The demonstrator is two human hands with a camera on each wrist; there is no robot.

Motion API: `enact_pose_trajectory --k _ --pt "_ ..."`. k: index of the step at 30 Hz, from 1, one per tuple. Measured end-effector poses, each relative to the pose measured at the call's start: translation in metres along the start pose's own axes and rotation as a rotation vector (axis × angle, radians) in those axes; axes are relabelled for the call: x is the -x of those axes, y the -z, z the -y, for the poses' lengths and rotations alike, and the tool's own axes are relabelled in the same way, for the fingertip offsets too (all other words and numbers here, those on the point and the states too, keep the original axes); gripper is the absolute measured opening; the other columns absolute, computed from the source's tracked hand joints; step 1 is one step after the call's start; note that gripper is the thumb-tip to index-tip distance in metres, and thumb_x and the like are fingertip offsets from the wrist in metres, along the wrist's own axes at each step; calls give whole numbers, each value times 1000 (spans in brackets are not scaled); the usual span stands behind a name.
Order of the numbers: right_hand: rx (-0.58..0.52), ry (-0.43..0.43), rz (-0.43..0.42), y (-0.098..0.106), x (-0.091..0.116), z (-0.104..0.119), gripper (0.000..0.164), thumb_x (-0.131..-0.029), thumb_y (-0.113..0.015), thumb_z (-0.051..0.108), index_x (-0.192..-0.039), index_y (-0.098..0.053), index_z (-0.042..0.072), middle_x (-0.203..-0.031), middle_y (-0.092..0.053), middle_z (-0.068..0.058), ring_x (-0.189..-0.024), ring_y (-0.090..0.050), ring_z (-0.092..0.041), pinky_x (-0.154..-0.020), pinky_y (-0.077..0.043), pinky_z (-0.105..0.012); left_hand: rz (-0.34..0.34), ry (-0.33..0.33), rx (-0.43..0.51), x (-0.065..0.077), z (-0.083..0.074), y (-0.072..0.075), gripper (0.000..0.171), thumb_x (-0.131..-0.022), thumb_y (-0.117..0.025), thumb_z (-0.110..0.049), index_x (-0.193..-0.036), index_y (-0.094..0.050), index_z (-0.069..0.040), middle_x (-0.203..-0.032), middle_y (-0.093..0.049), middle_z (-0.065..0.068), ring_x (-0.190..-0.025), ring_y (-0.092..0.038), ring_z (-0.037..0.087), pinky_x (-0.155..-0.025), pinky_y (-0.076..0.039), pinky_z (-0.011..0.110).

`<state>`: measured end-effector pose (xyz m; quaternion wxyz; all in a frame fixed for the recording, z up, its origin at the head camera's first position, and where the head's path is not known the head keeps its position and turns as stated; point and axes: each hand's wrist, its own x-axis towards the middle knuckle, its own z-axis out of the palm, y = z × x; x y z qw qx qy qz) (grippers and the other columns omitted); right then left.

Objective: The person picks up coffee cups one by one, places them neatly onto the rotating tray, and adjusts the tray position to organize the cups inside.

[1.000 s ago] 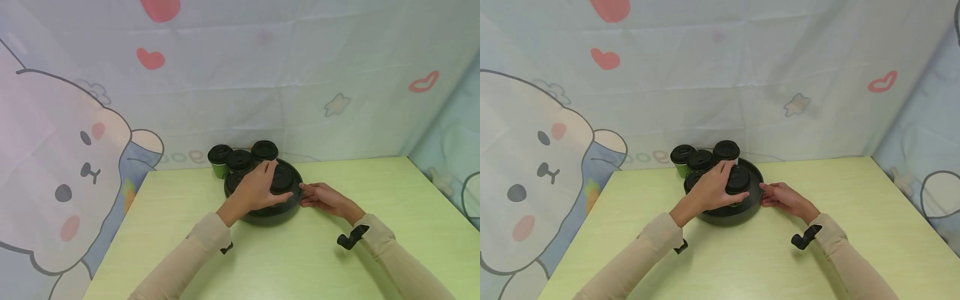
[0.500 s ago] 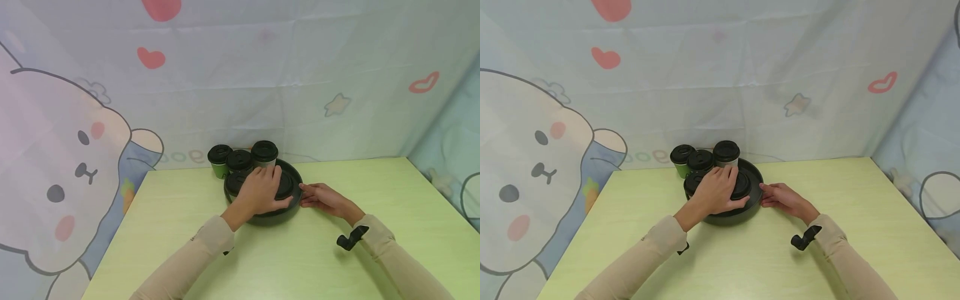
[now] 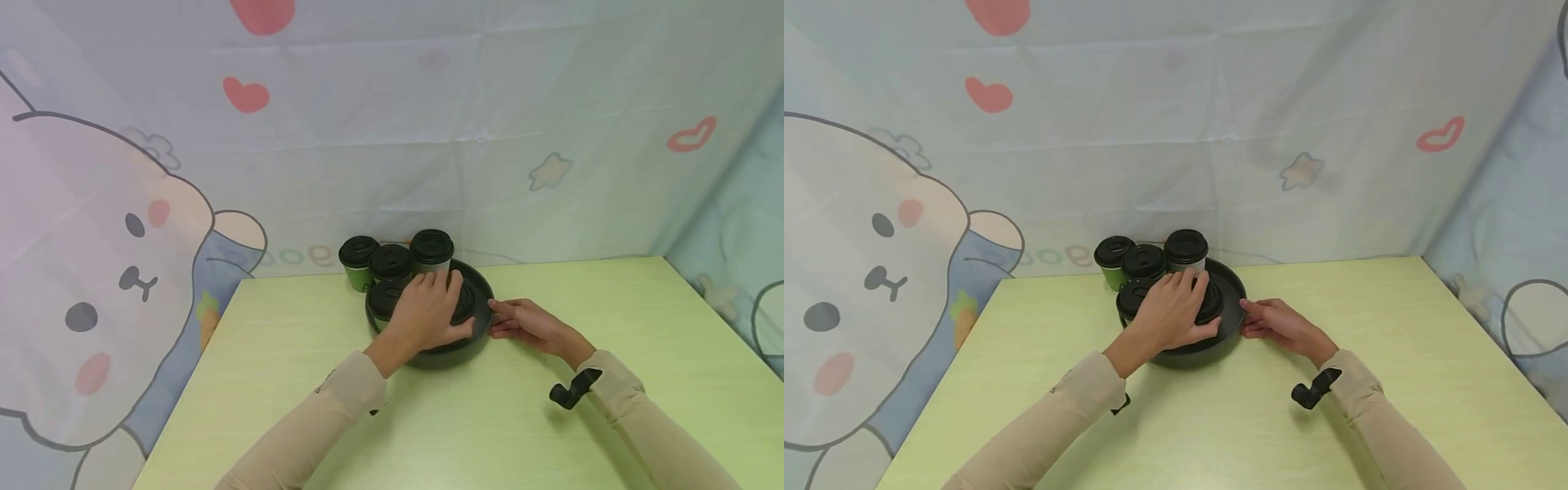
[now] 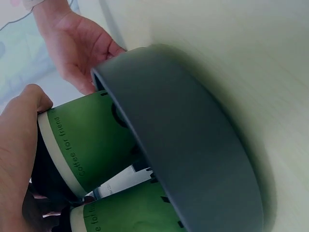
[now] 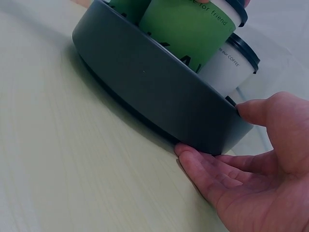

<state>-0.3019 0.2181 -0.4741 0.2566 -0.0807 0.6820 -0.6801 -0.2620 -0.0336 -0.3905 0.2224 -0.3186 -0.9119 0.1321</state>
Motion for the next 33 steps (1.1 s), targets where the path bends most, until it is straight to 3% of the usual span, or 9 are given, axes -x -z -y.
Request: enact_pose_trajectory --k 8,18,21,24,28,33 --pt "2 -1 10 -2 0 0 64 -112 -49 31 -147 -32 -20 -112 -64 -16 -96 -69 -19 -94 -58 -31 138 23 78 -1 2 5 83 -97 -47 -69 -150 -47 -5 -139 -57 14 -121 -61 27 -103 -51 38" --pt "-7 2 5 -1 1 0 63 -112 -50 30 -146 -34 -19 -109 -64 -15 -94 -69 -19 -92 -58 -31 128 12 77 0 5 10 94 -94 -43 -77 -155 -41 -6 -144 -54 14 -127 -58 27 -107 -49 37" --pt "-5 7 18 0 1 0 64 -112 -49 30 -147 -32 -20 -110 -64 -15 -94 -69 -19 -93 -58 -31 112 25 135 1 11 17 99 -93 -42 -80 -159 -36 -6 -148 -51 13 -131 -55 28 -108 -48 38" --pt "-11 5 14 1 2 -1 64 -112 -50 31 -147 -32 -20 -110 -64 -16 -95 -69 -19 -92 -58 -30 54 46 258 4 23 26 99 -94 -44 -79 -159 -36 -6 -148 -51 12 -130 -55 29 -106 -50 40" --pt "-15 7 13 1 2 0 65 -112 -50 30 -148 -30 -20 -109 -64 -17 -94 -69 -19 -92 -59 -31 -114 101 481 10 51 35 80 -99 -50 -66 -152 -48 -6 -142 -58 11 -126 -58 30 -101 -52 46" --pt "-20 3 5 -1 2 2 67 -112 -49 33 -149 -29 -19 -108 -66 -15 -92 -70 -17 -90 -59 -30 -340 268 731 27 91 28 47 -108 -46 -43 -130 -66 -6 -123 -66 11 -113 -62 29 -94 -53 48"
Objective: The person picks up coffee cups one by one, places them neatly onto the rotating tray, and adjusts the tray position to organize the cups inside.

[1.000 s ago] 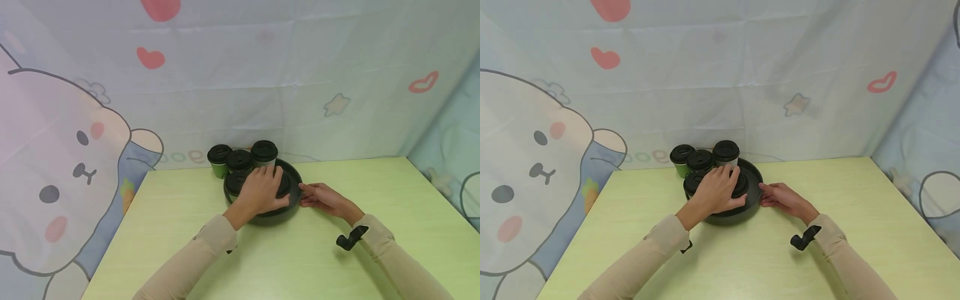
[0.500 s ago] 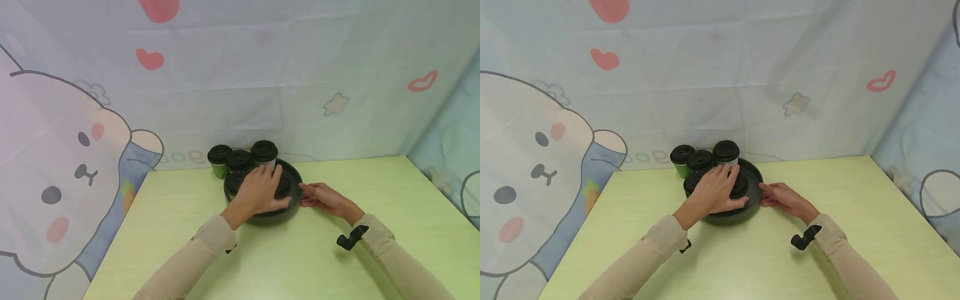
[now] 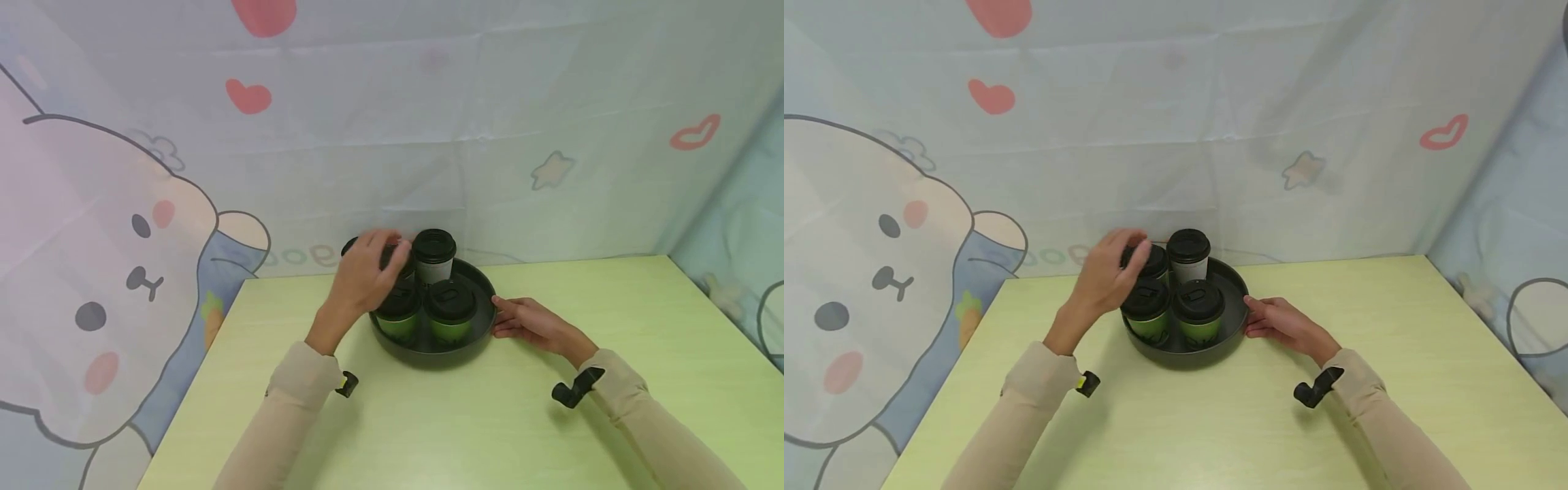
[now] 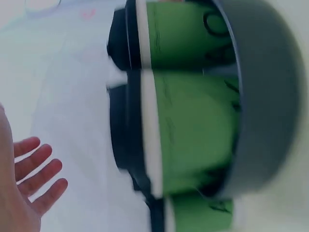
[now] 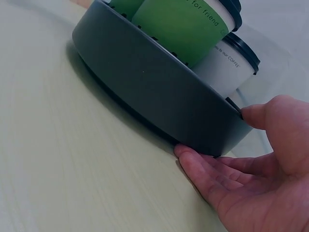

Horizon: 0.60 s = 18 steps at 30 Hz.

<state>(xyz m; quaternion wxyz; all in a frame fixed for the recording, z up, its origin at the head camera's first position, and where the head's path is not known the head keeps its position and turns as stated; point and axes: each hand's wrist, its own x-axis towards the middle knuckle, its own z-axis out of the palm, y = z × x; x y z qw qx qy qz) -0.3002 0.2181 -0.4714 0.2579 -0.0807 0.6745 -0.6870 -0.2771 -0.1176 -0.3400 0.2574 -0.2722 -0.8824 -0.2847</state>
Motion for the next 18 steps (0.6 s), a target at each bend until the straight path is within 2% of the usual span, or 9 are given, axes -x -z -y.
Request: enact_pose_trajectory --k 3,5,8,11,14,18 --pt "2 -2 -5 -2 0 2 66 -112 -48 35 -148 -32 -18 -107 -67 -14 -91 -70 -17 -89 -60 -31 -80 145 106 10 28 6 42 -111 -43 -36 -123 -67 -3 -114 -66 13 -103 -63 29 -90 -53 46" --pt "7 2 -4 -3 0 3 64 -113 -47 34 -146 -34 -19 -107 -66 -15 -90 -70 -18 -89 -60 -32 -85 271 170 20 47 6 43 -112 -42 -34 -123 -66 0 -113 -66 15 -102 -63 31 -90 -53 46" --pt "4 4 -6 -3 1 4 61 -113 -47 33 -143 -38 -19 -106 -66 -15 -90 -70 -19 -89 -60 -33 -13 486 237 38 68 0 44 -113 -41 -32 -125 -64 3 -113 -67 19 -104 -65 35 -90 -54 48" --pt "0 2 -7 -3 1 5 59 -113 -48 31 -141 -39 -19 -104 -66 -14 -90 -70 -19 -89 -60 -33 115 649 299 54 83 -9 48 -112 -41 -33 -129 -62 7 -117 -67 23 -105 -69 38 -90 -57 46" --pt "-3 -1 -11 -4 1 5 57 -113 -48 30 -140 -41 -20 -102 -67 -13 -89 -71 -18 -88 -61 -32 238 709 377 66 94 -22 50 -112 -41 -30 -131 -61 11 -121 -67 27 -103 -72 39 -90 -60 43" --pt "-4 -3 -6 -5 0 5 53 -112 -49 27 -136 -45 -19 -100 -69 -14 -88 -71 -18 -87 -61 -32 336 708 503 74 101 -35 47 -113 -42 -24 -127 -62 15 -114 -69 27 -97 -74 37 -86 -62 41"
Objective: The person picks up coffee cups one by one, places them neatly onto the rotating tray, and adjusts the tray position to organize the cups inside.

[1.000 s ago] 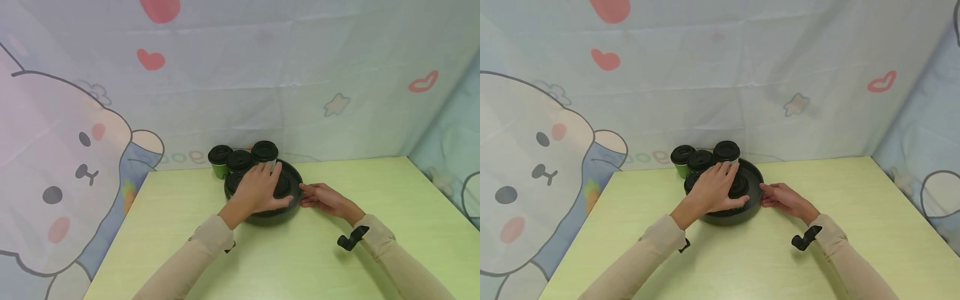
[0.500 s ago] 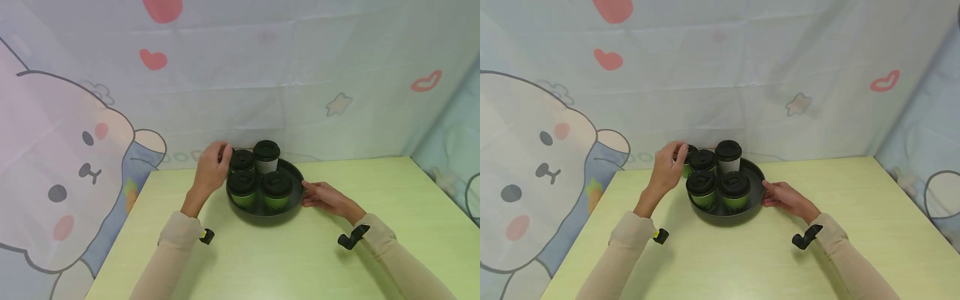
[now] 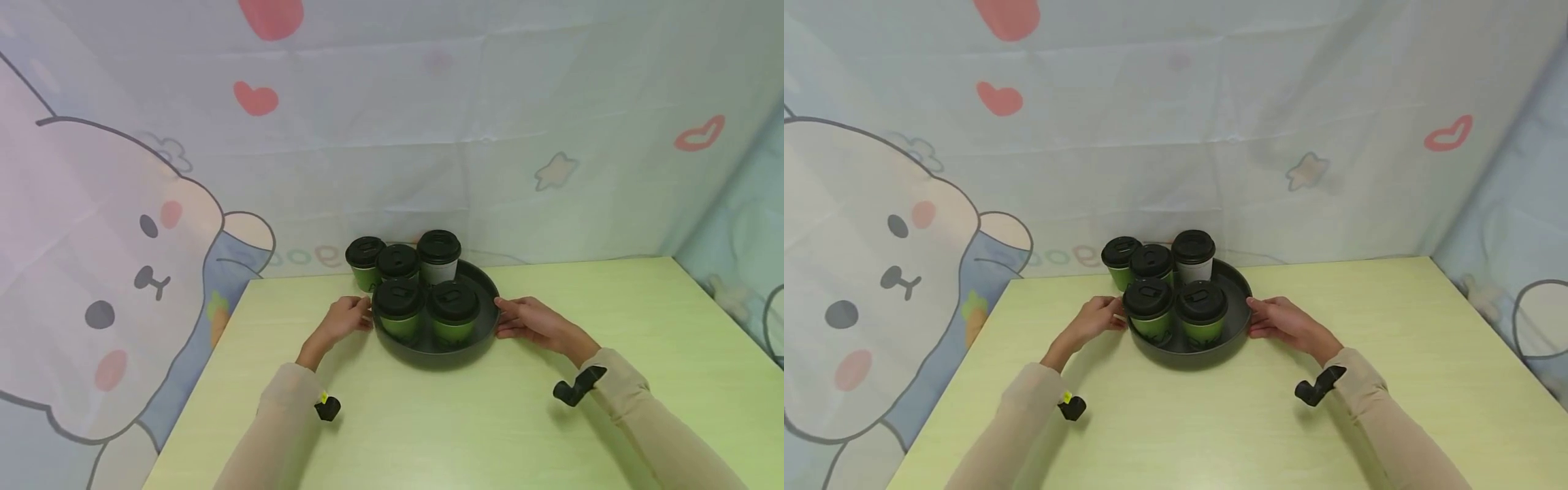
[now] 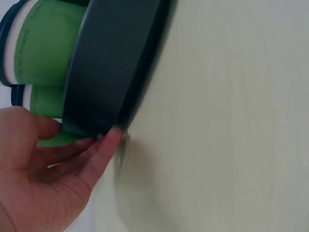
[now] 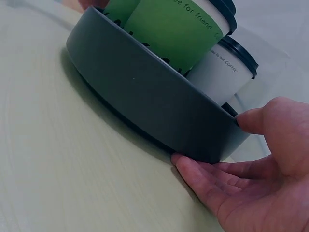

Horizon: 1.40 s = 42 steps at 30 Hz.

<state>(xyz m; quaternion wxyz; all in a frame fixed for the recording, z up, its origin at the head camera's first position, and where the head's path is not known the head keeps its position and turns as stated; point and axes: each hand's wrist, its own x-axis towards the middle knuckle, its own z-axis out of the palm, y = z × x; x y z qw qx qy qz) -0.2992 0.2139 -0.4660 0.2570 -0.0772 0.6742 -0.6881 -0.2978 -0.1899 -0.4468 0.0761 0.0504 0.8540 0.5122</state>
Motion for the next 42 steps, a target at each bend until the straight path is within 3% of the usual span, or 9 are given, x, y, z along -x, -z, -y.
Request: enact_pose_trajectory --k 3,11,18,21,25,29,42 --pt "9 -3 8 1 0 -1 47 -112 -51 25 -128 -52 -19 -99 -70 -14 -87 -71 -18 -86 -61 -32 35 7 55 -2 4 -5 44 -113 -42 -21 -125 -64 15 -107 -71 24 -91 -75 33 -83 -62 39" --pt "-27 -56 69 3 2 -1 31 -109 -56 19 -106 -67 -10 -96 -73 -17 -87 -75 -21 -87 -61 -35 24 17 127 -5 7 -11 43 -114 -42 -24 -129 -65 9 -107 -71 20 -83 -72 24 -84 -62 40" --pt "-16 -84 162 5 5 0 28 -107 -57 16 -113 -65 -10 -105 -73 -24 -97 -75 -28 -93 -59 -40 31 10 168 -6 14 -10 41 -114 -41 -20 -135 -63 7 -118 -69 19 -86 -70 18 -88 -61 40" --pt "-1 -86 132 5 4 0 33 -108 -56 20 -113 -64 -12 -105 -72 -23 -96 -74 -27 -93 -59 -38 38 5 176 -7 14 -11 40 -114 -41 -19 -133 -65 6 -116 -69 17 -85 -69 17 -88 -61 39" --pt "12 -53 40 4 0 1 48 -111 -52 27 -127 -54 -18 -107 -66 -18 -94 -71 -21 -94 -59 -35 39 -3 184 -9 13 -11 39 -113 -41 -18 -130 -67 6 -111 -69 13 -85 -69 19 -90 -60 42" --pt "12 -19 3 2 -1 2 56 -113 -48 30 -138 -43 -21 -110 -61 -16 -95 -68 -18 -96 -57 -34 23 -8 176 -12 12 -10 40 -113 -42 -19 -130 -67 7 -108 -69 12 -85 -69 19 -90 -60 42" --pt "-14 -28 19 3 -1 -1 45 -113 -46 22 -128 -49 -21 -103 -66 -15 -90 -69 -19 -91 -60 -34 -11 4 149 -14 10 -16 37 -113 -42 -17 -125 -68 7 -104 -70 15 -80 -68 16 -84 -61 36"
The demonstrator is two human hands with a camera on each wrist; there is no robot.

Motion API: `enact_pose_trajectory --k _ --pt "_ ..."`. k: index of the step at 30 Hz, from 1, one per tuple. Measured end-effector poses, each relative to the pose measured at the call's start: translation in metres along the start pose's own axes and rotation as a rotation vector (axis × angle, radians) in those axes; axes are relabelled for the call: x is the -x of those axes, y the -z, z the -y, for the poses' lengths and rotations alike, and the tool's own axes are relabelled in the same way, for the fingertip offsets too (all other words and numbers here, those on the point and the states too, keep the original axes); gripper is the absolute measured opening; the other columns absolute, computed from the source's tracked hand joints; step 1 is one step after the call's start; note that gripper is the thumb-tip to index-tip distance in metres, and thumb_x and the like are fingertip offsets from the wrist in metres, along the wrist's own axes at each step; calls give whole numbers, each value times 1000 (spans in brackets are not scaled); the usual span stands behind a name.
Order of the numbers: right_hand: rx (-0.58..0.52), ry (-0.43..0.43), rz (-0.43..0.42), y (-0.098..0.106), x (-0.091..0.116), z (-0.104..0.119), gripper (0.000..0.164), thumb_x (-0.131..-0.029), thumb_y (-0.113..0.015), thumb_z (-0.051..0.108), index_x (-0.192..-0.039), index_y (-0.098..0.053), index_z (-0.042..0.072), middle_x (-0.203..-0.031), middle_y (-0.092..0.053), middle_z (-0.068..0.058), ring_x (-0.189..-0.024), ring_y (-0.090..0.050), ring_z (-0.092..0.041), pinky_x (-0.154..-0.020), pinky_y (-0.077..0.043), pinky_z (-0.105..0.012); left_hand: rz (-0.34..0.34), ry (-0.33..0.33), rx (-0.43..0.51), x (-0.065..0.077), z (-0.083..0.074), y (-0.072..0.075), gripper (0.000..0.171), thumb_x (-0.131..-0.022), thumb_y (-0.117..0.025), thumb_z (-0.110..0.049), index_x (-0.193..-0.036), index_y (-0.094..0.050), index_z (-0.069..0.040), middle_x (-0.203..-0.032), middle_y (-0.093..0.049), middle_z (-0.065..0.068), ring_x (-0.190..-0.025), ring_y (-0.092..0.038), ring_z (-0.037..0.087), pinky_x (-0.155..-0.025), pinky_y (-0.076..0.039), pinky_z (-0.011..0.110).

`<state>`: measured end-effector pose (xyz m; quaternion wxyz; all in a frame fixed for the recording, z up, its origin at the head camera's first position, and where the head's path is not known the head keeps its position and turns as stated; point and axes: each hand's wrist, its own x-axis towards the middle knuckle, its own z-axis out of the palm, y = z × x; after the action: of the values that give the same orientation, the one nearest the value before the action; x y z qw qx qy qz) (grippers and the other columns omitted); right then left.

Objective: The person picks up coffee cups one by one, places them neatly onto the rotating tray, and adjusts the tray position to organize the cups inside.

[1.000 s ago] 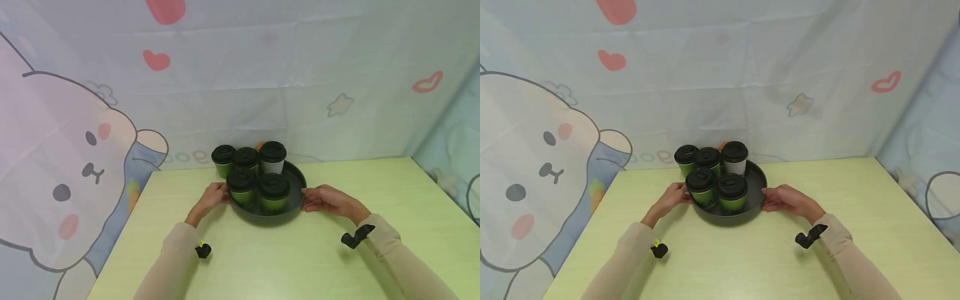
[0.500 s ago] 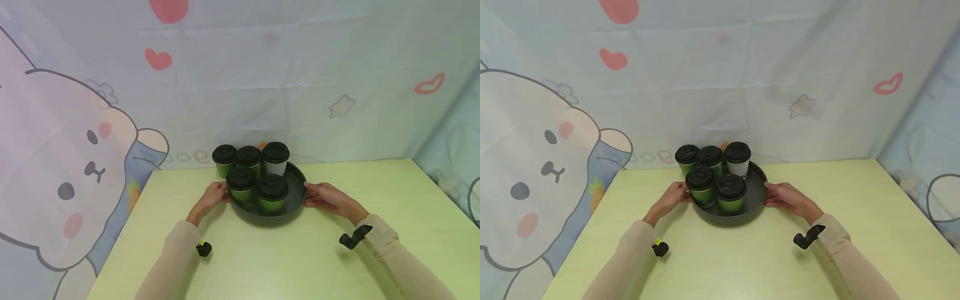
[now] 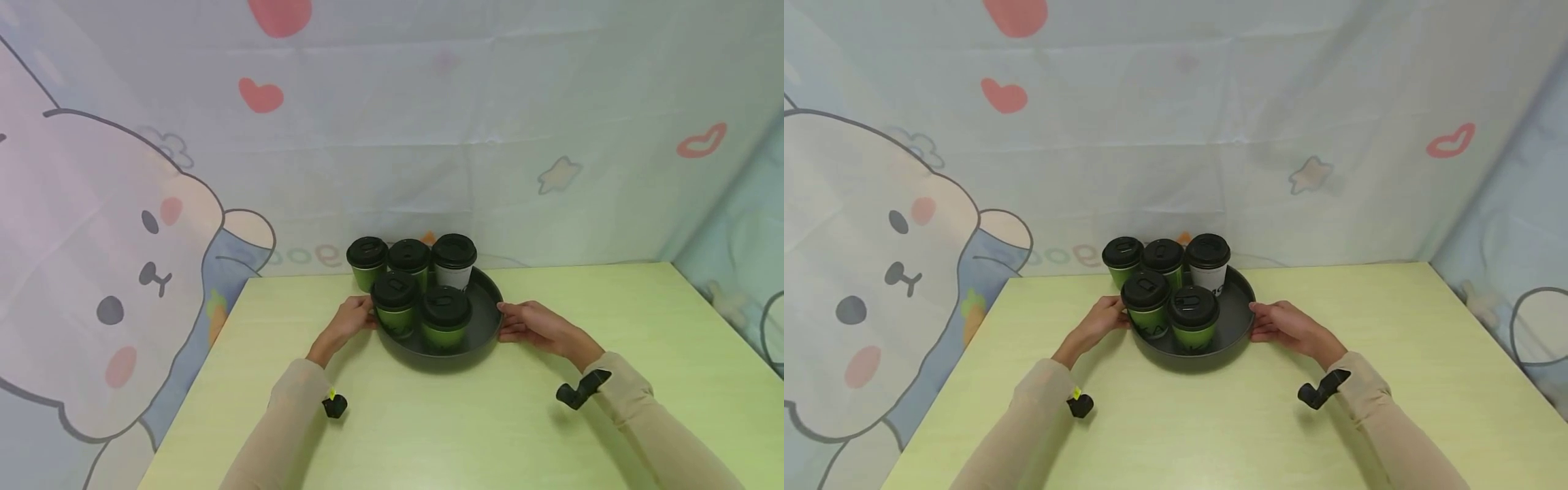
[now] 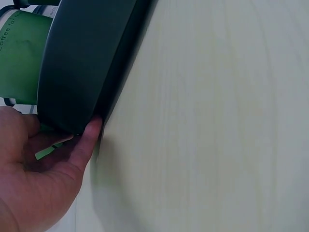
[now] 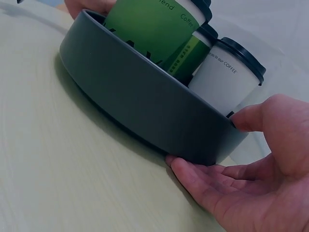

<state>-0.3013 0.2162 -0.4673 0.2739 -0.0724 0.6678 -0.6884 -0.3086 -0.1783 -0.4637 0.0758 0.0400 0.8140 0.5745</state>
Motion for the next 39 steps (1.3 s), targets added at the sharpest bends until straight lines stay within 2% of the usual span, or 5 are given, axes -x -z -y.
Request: enact_pose_trajectory --k 12,20,29,34,39 --pt "-26 -26 53 3 5 -2 38 -111 -51 18 -122 -53 -18 -100 -67 -17 -91 -73 -22 -94 -59 -38 -28 0 14 -6 2 -2 35 -112 -39 -15 -102 -67 4 -100 -64 11 -78 -64 16 -79 -60 33" --pt "-48 -74 117 4 9 -1 28 -109 -54 15 -106 -67 -10 -101 -73 -21 -99 -74 -29 -96 -58 -40 -11 10 25 -4 1 5 40 -112 -38 -15 -122 -65 12 -118 -67 21 -93 -70 23 -89 -60 39" --pt "-46 -80 127 2 12 -4 36 -108 -58 19 -112 -65 -16 -106 -73 -24 -104 -73 -31 -99 -56 -41 -170 -61 -239 -4 -4 29 50 -105 -57 -31 -133 -63 10 -119 -70 24 -107 -70 35 -92 -57 43" --pt "-53 -69 121 2 13 -4 33 -108 -58 18 -111 -65 -14 -105 -73 -24 -103 -74 -31 -99 -56 -41 -319 -155 -294 -13 -12 42 70 -99 -69 -30 -148 -43 12 -143 -52 32 -130 -53 44 -106 -48 53" --pt "-68 -62 122 3 13 -5 30 -108 -58 17 -108 -67 -11 -103 -73 -23 -102 -74 -31 -98 -56 -41 -355 -215 -336 -22 -23 45 86 -95 -76 -31 -155 -31 11 -151 -39 33 -139 -40 47 -114 -37 56"
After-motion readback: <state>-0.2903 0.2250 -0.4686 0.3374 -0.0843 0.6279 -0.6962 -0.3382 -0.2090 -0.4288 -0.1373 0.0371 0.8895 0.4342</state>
